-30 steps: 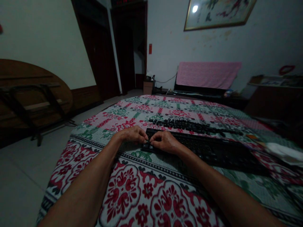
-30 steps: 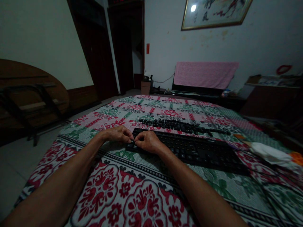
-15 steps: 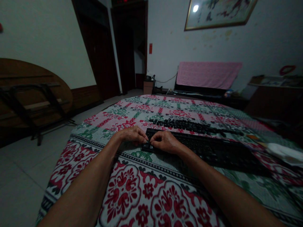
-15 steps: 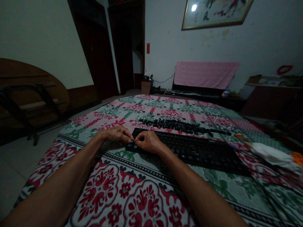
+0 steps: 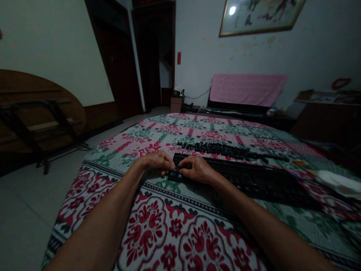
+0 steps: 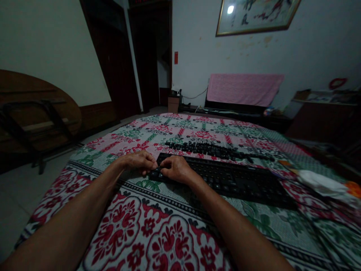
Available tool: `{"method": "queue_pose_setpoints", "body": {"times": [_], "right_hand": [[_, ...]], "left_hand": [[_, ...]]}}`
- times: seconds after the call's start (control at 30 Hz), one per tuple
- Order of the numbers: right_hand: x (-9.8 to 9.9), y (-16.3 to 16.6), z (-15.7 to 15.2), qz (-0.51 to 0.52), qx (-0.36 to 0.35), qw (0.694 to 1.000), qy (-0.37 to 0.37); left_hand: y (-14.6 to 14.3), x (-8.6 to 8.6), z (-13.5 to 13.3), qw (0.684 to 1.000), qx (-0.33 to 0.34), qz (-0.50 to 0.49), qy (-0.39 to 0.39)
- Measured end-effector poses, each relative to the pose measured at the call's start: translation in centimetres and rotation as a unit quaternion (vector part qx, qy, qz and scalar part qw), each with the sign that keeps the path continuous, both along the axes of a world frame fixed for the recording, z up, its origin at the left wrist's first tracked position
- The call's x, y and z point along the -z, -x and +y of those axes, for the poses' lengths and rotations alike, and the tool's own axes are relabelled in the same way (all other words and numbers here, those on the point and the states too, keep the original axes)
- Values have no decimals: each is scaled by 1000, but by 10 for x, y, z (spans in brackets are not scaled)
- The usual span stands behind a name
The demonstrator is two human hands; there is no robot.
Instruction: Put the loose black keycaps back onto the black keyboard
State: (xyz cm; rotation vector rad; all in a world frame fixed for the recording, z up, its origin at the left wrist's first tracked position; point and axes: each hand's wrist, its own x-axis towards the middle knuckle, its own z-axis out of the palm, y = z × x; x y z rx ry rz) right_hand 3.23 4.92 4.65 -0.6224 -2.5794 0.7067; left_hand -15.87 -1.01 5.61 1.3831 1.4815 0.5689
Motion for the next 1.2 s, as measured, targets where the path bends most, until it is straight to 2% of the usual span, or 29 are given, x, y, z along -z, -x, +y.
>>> {"method": "queue_pose_setpoints", "body": {"times": [0.17,0.4,0.57,0.93,1.03,1.2], "right_hand": [[-1,-1,0,-2,-8,999,-43],[0,0,1,-16,-13,999,-37],[-1,2,1,-31,-13,999,-15],[4,3,0,-10,9,998,-53],[8,4,1,7,20,998,-63],[9,8,1,3,27,997,-69]], "left_hand": [[-3,2,1,1000,-27,6,-11],[0,10,5,999,-39,6,-25],[-1,9,5,999,-34,23,-27],[-5,11,4,999,-46,14,-22],[-8,9,4,997,-68,35,-20],[-12,6,6,995,-65,71,-12]]}}
